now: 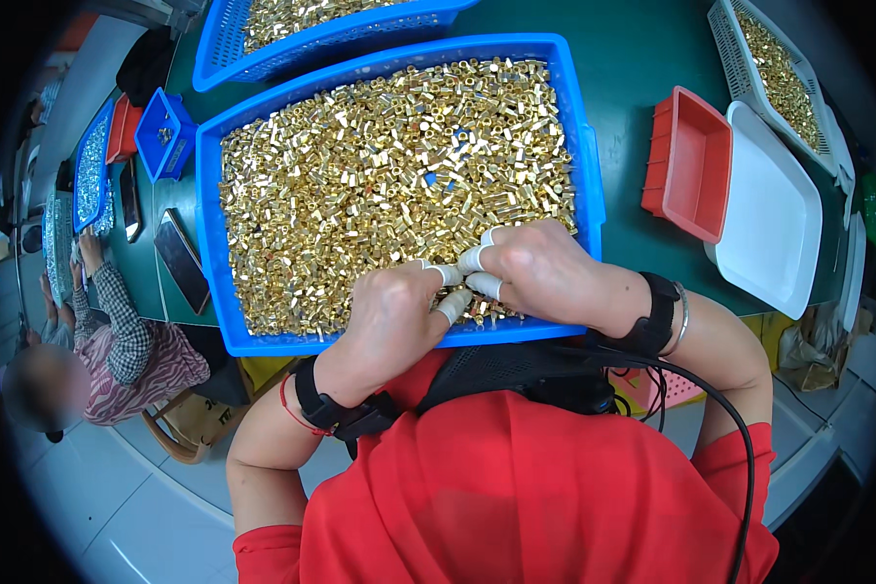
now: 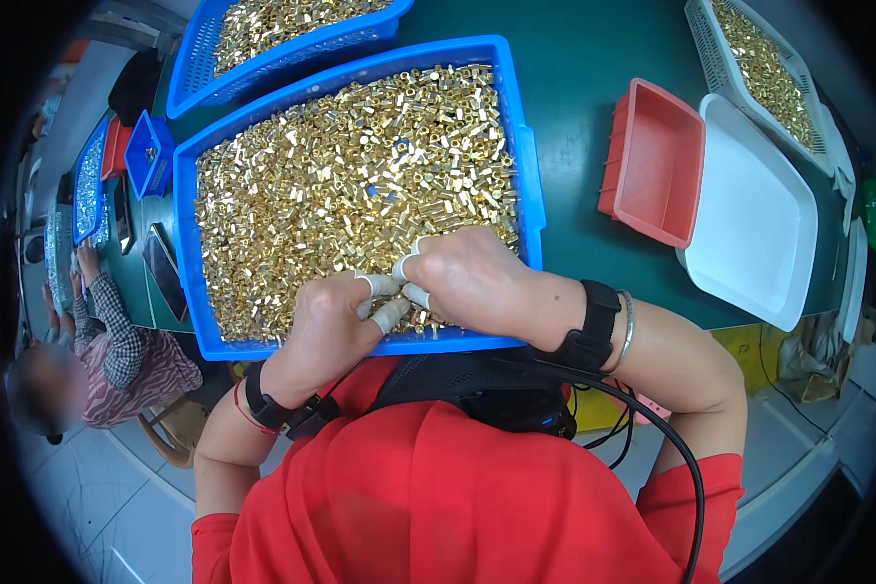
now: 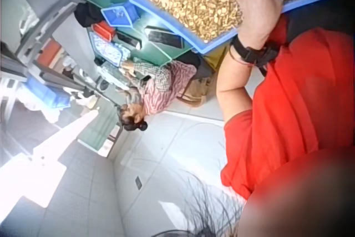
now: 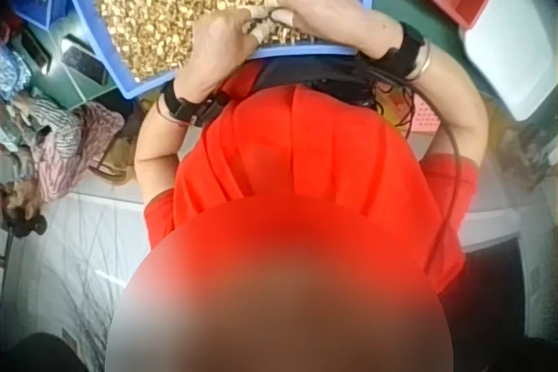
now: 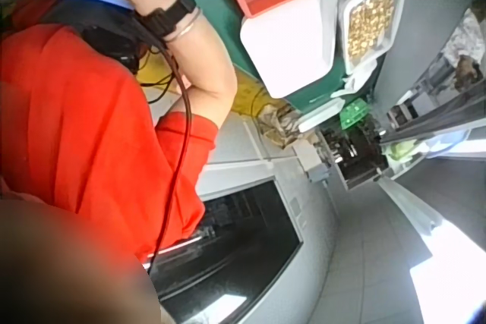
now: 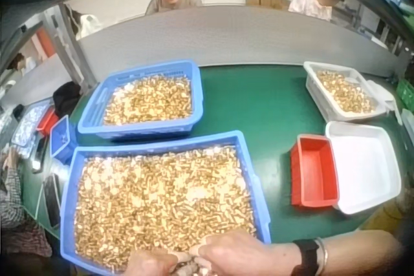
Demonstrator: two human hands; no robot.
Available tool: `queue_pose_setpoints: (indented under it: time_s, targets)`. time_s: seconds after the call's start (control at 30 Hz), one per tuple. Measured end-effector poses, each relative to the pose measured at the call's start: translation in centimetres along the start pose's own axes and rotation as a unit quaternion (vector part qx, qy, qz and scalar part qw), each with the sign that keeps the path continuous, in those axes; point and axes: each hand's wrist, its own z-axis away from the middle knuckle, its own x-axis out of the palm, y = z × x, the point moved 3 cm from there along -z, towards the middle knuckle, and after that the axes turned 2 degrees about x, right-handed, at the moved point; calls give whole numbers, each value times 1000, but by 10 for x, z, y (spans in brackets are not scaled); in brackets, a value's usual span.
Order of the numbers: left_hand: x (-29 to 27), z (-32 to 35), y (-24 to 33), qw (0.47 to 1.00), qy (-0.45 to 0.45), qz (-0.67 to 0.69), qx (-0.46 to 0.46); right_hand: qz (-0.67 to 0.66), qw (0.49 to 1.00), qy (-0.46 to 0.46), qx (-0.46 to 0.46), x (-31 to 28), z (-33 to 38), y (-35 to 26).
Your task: Picking and sorting small gold-colored metal components from a large tray into smaller containers.
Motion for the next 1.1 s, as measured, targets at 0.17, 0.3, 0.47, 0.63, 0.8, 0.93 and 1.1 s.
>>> queue_pose_setpoints:
  time_s: [0.17,0.3,0.47,0.63,0.8,0.93,1.1]
  targets:
    - [-14,1,-12,956,-39,255,-143,-262,964,12,34,-17,5,17]
    - [-37,0,-28,750,-84,627,-193,-543,830,-18,127,-47,16,20]
    - [-20,2,-20,861,-97,456,-202,-358,919,-70,147,-35,14,3]
    - [-9,-1,-1,919,-124,322,-191,23,997,-77,1,-8,8,-8]
    - [-7,5,-1,970,-116,167,-136,46,997,-56,11,-9,13,-12]
    - [-3,9,3,984,-91,131,-75,72,997,-34,20,-8,17,-17]
    - [-2,8,5,989,-98,104,-39,101,994,-22,21,-3,16,-20]
